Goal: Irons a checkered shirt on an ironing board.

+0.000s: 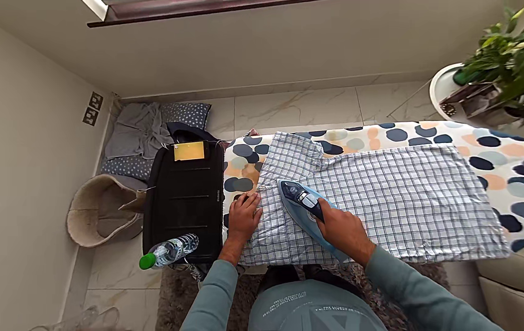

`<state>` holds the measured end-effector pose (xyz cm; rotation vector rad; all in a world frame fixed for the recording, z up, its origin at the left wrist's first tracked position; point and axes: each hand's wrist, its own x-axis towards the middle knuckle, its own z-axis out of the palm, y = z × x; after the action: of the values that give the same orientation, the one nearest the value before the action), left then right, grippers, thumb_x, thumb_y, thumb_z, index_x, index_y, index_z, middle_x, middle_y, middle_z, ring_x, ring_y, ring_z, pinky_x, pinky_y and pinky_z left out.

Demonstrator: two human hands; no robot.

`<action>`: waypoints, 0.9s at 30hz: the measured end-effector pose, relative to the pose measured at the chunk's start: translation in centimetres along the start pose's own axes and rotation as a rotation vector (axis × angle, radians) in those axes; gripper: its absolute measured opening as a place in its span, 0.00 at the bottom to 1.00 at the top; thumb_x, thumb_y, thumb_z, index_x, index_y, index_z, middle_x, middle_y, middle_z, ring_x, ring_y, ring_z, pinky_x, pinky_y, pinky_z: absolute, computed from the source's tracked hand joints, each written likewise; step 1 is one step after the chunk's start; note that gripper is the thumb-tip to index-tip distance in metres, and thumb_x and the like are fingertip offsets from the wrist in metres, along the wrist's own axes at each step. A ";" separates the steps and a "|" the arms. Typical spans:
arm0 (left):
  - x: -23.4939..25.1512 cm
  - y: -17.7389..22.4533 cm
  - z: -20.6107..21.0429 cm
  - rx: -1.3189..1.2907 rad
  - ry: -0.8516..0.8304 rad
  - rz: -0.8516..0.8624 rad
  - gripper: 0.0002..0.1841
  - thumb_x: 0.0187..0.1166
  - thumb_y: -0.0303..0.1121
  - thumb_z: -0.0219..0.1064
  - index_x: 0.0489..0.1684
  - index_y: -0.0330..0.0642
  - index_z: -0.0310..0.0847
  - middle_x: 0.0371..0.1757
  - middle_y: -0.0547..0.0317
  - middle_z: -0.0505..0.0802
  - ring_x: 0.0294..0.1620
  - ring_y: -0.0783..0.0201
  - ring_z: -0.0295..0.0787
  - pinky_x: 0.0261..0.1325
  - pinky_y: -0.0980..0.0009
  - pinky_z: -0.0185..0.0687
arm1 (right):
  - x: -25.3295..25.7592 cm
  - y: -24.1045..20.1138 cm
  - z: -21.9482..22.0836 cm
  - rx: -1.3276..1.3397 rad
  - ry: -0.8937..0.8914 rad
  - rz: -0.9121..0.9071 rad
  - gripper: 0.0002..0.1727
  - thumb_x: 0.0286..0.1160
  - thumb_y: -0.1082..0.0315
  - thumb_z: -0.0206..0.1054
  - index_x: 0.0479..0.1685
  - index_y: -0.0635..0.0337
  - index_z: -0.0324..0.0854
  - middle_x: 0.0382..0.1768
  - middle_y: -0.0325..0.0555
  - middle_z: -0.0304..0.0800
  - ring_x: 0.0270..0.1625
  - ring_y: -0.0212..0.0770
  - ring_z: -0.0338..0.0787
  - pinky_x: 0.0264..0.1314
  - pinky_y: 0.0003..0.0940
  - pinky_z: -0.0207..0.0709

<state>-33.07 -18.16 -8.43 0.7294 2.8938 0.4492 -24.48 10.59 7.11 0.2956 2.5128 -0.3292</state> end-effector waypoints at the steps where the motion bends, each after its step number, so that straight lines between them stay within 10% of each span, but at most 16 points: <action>1: 0.0 -0.2 0.1 -0.029 0.010 -0.004 0.23 0.86 0.49 0.59 0.75 0.58 0.84 0.82 0.70 0.82 0.89 0.53 0.67 0.85 0.42 0.60 | 0.8 -0.6 -0.3 -0.004 0.012 -0.008 0.29 0.85 0.51 0.57 0.82 0.50 0.69 0.39 0.54 0.92 0.44 0.59 0.94 0.43 0.57 0.85; 14: 0.0 1.1 0.7 -0.518 0.190 -0.209 0.12 0.70 0.20 0.64 0.36 0.41 0.96 0.64 0.56 0.95 0.84 0.50 0.75 0.90 0.40 0.55 | 9.3 -8.8 -3.6 -0.107 0.143 -0.107 0.26 0.83 0.52 0.62 0.77 0.51 0.73 0.32 0.52 0.91 0.36 0.59 0.94 0.33 0.57 0.83; 19: -0.8 1.0 0.6 -0.373 0.185 -0.161 0.11 0.76 0.38 0.71 0.45 0.45 0.96 0.66 0.56 0.93 0.83 0.48 0.76 0.87 0.43 0.64 | 11.3 -11.2 -4.8 -0.106 0.150 -0.099 0.29 0.82 0.53 0.62 0.81 0.52 0.70 0.33 0.55 0.92 0.37 0.61 0.94 0.35 0.60 0.83; 27: -1.8 1.6 -1.6 -0.171 -0.103 -0.248 0.21 0.78 0.55 0.70 0.65 0.61 0.91 0.82 0.64 0.82 0.92 0.53 0.60 0.91 0.41 0.51 | 12.9 -12.7 -6.4 -0.102 0.122 -0.155 0.27 0.82 0.54 0.61 0.79 0.51 0.70 0.37 0.57 0.92 0.42 0.63 0.94 0.38 0.62 0.83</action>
<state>-31.10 -18.08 -6.30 0.3513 2.7565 0.5978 -41.75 2.24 6.93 0.0824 2.6696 -0.2498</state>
